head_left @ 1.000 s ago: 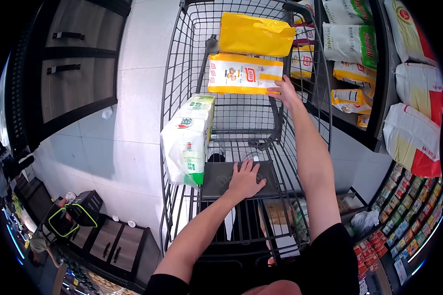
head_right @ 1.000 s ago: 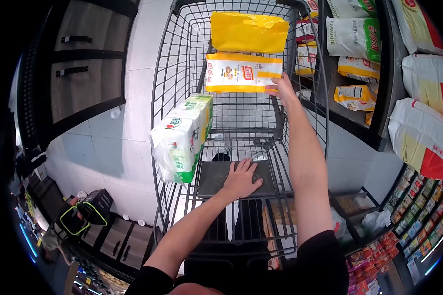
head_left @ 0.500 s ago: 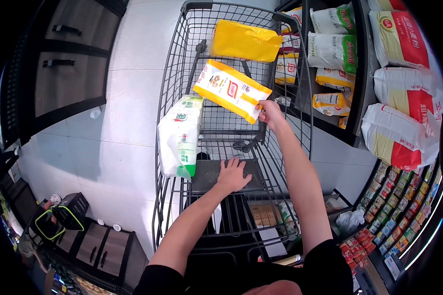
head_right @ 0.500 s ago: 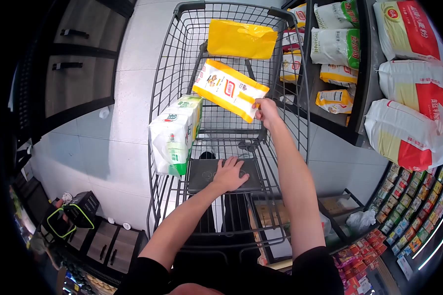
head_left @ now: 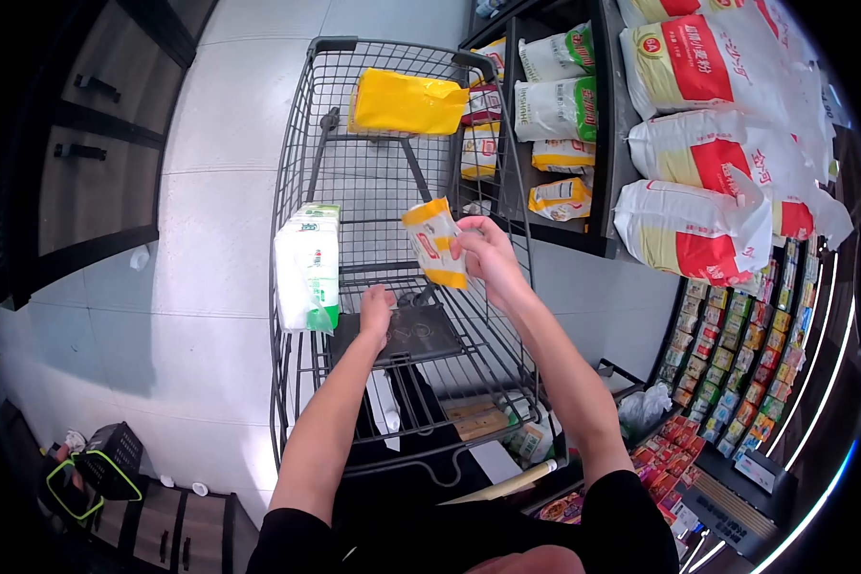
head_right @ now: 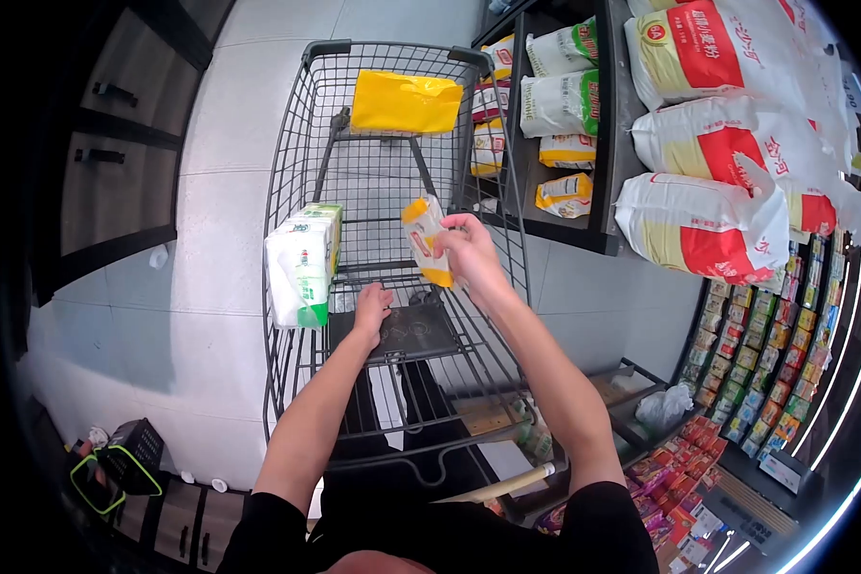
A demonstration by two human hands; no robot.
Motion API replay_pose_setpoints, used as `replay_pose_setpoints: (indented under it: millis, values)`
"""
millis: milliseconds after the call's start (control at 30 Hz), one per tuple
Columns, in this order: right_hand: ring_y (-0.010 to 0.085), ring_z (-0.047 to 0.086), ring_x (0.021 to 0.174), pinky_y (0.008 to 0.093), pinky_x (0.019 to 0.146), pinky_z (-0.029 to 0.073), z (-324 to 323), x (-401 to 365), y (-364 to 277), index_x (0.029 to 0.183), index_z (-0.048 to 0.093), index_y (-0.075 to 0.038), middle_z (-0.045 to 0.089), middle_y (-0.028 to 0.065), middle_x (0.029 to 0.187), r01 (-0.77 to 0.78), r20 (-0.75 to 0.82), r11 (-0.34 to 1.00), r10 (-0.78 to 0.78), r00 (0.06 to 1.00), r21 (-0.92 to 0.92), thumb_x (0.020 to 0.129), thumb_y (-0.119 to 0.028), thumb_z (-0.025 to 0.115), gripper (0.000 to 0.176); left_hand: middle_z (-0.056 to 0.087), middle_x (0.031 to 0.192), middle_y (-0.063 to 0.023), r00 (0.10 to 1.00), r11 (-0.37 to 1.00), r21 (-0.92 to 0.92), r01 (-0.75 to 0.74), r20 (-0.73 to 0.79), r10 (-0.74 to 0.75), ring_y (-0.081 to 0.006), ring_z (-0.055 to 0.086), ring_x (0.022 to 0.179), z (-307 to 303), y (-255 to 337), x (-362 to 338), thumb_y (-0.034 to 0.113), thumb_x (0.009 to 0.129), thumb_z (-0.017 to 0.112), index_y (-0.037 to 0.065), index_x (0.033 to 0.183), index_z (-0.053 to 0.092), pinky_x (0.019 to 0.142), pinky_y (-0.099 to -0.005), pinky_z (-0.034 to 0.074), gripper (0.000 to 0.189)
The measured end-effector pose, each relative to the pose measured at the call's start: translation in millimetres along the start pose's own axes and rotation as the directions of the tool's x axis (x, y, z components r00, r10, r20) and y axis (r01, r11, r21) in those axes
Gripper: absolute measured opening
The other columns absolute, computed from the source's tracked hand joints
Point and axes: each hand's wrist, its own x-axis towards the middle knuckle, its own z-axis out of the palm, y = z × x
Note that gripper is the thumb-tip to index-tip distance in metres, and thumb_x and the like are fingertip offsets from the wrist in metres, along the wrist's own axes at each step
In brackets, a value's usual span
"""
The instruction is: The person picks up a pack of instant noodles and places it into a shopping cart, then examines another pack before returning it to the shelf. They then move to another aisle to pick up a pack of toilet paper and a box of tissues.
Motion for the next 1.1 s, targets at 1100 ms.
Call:
replay_pose_setpoints:
  millis: [1100]
  values:
    - [0.0282, 0.065, 0.057, 0.0395, 0.055, 0.049, -451, -258, 127, 0.077, 0.062, -0.009, 0.064, 0.0103, 0.059, 0.308, -0.004, 0.313, -0.707, 0.707, -0.899, 0.079, -0.025, 0.067, 0.018, 0.046, 0.148, -0.0103, 0.701, 0.89, 0.396, 0.225, 0.569, -0.431, -0.0252, 0.044, 0.138, 442, -66, -275, 0.061, 0.102, 0.025, 0.006, 0.146, 0.036, 0.115, -0.0483, 0.035, 0.071]
